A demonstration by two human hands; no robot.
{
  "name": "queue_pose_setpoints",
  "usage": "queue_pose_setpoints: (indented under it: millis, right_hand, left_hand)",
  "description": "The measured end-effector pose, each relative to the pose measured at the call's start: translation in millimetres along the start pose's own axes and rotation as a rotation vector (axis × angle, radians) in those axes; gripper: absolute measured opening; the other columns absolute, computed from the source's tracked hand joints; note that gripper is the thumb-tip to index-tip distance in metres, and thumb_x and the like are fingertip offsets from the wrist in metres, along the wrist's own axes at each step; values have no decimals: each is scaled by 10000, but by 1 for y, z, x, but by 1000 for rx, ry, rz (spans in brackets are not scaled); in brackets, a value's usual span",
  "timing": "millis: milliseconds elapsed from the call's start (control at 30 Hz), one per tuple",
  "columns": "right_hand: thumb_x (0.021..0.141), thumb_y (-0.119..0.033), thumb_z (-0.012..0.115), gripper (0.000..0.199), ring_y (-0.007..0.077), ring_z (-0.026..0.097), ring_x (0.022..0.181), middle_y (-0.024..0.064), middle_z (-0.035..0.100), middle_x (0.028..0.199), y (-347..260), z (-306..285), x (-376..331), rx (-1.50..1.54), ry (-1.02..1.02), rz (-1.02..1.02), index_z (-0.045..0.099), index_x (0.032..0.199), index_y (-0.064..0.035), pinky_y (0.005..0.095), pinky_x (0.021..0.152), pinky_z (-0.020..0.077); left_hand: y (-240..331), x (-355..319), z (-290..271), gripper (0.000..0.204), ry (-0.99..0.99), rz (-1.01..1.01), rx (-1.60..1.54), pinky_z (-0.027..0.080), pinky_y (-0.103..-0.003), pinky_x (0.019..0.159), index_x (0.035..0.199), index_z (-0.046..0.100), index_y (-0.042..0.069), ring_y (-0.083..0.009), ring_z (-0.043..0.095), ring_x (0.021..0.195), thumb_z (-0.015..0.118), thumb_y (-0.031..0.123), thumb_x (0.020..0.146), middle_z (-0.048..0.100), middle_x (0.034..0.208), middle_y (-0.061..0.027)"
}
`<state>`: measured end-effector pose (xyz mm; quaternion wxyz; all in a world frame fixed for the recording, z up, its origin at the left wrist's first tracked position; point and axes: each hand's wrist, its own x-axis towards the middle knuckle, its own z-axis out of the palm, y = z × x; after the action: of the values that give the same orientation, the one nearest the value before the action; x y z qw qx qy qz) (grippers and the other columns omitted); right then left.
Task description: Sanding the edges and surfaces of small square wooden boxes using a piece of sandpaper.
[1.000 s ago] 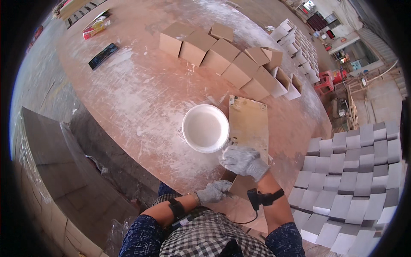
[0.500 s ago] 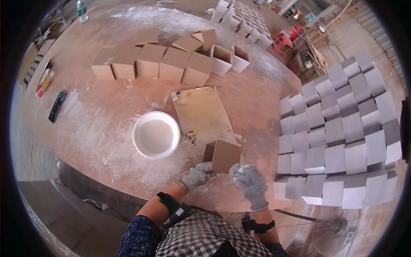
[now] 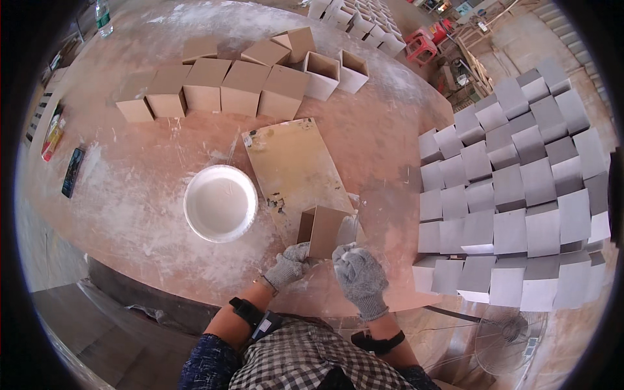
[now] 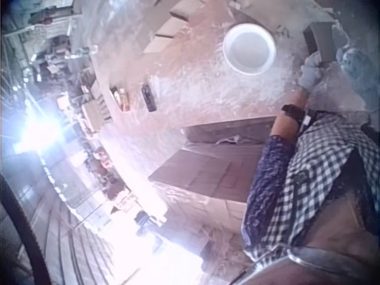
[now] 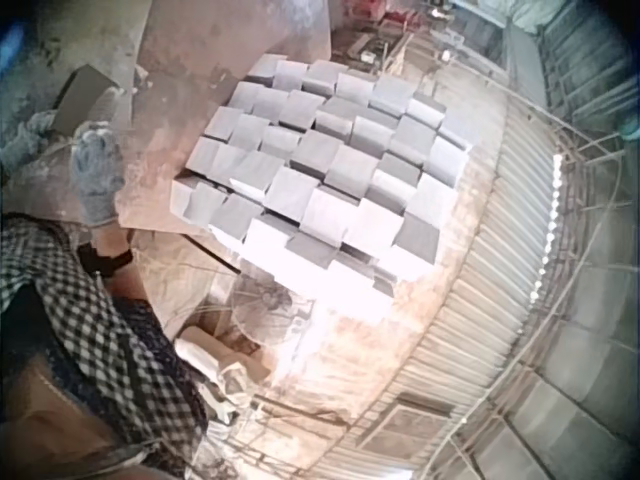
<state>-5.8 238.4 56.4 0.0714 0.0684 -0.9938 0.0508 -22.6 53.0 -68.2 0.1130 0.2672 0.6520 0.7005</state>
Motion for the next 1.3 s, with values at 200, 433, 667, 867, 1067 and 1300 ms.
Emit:
queue_pose_setpoints:
  millis: [200, 433, 667, 867, 1067, 1300]
  right_hand:
    - [889, -162, 643, 204, 280, 588, 854, 115, 582, 954, 17, 13, 40, 238, 281, -39, 604, 1079, -97, 399, 753, 508]
    - [924, -238, 607, 232, 282, 588, 841, 122, 592, 1019, -2, 24, 0, -195, 117, -212, 607, 1117, -110, 385, 758, 508]
    - [930, -193, 611, 159, 284, 600, 903, 129, 588, 1005, -29, 6, 57, 280, 85, 48, 593, 1052, -92, 381, 781, 507]
    - [941, -170, 602, 151, 285, 587, 994, 110, 582, 1011, -23, 32, 41, 296, 41, 138, 594, 1056, -73, 378, 807, 493]
    - [919, -175, 653, 122, 259, 596, 817, 95, 591, 923, -10, 58, 34, -89, 390, -210, 616, 1005, -97, 380, 731, 499]
    - [893, -182, 668, 212, 310, 593, 880, 103, 605, 991, -41, 26, 57, 141, 187, 12, 640, 1082, -90, 420, 789, 501]
  left_hand:
    - [0, -1, 1, 401, 1, -31, 9, 526, -365, 901, 1176, 670, 83, -312, 660, 1072, 715, -5, 787, 681, 1167, -146]
    - [-16, -5, 4, 420, -28, -61, 60, 526, -390, 917, 1187, 660, 92, -345, 644, 1108, 724, 27, 777, 668, 1195, -167]
    - [-23, -5, 8, 375, 3, -28, 220, 533, -451, 883, 1182, 647, 110, -396, 625, 1068, 655, 63, 810, 662, 1164, -179]
    - [-18, -4, 7, 361, -17, -84, 192, 534, -465, 849, 1131, 653, 101, -401, 634, 1022, 685, 96, 771, 666, 1116, -179]
    - [-32, -8, 11, 352, 25, -45, 101, 529, -449, 868, 1133, 655, 108, -391, 624, 1058, 704, 137, 785, 661, 1140, -163]
    - [-41, -13, 13, 406, 3, -136, 151, 499, -470, 932, 1193, 647, 120, -387, 611, 1095, 716, 192, 799, 653, 1169, -161]
